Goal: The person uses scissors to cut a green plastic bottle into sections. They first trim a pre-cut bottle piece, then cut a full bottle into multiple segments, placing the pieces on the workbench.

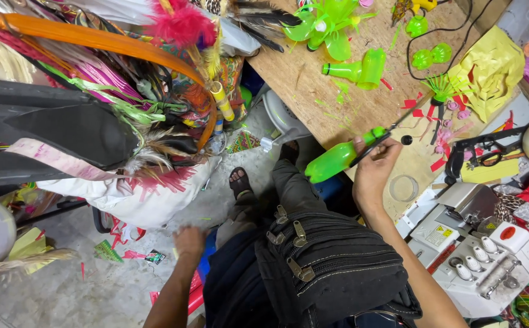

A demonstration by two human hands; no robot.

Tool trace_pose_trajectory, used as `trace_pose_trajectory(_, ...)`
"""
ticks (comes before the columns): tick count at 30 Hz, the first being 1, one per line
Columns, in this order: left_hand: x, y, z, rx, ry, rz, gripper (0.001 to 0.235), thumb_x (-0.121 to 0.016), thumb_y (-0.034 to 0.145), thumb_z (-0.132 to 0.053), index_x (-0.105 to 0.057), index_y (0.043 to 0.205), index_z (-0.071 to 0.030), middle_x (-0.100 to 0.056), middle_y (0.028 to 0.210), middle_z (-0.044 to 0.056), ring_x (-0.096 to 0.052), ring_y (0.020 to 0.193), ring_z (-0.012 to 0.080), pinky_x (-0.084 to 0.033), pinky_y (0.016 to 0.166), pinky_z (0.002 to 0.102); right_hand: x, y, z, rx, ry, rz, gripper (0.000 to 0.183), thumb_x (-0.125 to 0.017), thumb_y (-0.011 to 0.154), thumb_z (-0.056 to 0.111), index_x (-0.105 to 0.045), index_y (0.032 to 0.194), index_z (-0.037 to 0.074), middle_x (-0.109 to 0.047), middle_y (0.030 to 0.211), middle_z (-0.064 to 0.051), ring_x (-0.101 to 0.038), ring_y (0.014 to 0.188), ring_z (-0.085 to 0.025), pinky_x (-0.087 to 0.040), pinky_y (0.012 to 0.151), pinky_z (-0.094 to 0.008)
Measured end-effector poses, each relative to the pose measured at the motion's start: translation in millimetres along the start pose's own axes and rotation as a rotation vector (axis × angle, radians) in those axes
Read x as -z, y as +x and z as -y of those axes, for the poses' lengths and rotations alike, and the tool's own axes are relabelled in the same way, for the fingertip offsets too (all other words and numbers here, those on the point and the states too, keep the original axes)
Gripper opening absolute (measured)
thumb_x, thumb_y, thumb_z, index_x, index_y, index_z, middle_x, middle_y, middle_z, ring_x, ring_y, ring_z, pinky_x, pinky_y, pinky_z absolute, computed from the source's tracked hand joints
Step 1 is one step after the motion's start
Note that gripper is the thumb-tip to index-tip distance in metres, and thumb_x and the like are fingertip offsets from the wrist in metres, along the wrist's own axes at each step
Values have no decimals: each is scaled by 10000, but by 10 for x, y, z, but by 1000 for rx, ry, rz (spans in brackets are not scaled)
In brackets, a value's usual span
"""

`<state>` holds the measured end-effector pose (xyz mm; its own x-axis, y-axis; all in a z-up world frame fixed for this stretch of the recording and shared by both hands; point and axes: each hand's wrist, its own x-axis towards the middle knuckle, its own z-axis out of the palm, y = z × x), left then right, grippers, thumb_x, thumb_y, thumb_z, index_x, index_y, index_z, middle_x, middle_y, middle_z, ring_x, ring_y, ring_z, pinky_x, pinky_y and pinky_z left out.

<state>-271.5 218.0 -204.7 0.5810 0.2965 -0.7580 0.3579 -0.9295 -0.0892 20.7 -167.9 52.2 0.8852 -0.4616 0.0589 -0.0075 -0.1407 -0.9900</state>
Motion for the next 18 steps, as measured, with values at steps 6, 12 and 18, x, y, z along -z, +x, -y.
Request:
trace_pose_trajectory(6, 1452, -68, -1597, -621, -855, -417, 383, -675, 1118, -455, -777, 1295, -132, -734, 1314, 157, -685, 1317, 430, -546, 1141, 539, 42, -126, -286, -168, -19, 127, 456, -927, 964, 136, -527, 1179, 91, -524, 954, 68, -598, 792, -5, -531, 672, -147)
trace_pose_trajectory(12, 2980, -926, -2416, -1069, -1100, 32, 913, -838, 933, -519, -459, 1686, -170, -646, 1441, 346, -607, 1371, 588, -501, 1155, 676, 56, -158, -225, -227, 49, 127, 451, -922, 986, 222, -530, 1160, 80, -603, 896, 28, -673, 732, -69, -534, 639, -191)
trace_pose_trajectory(18, 3306, -872, -2666, -923, -1304, 128, 697, -678, 1058, -521, -516, 1641, -176, -747, 1255, 208, -734, 1215, 367, -576, 1037, 526, 136, -100, 668, -175, 42, 101, 350, -736, 1140, 336, -535, 1194, 56, -689, 949, -55, -770, 783, -180, -566, 683, -226)
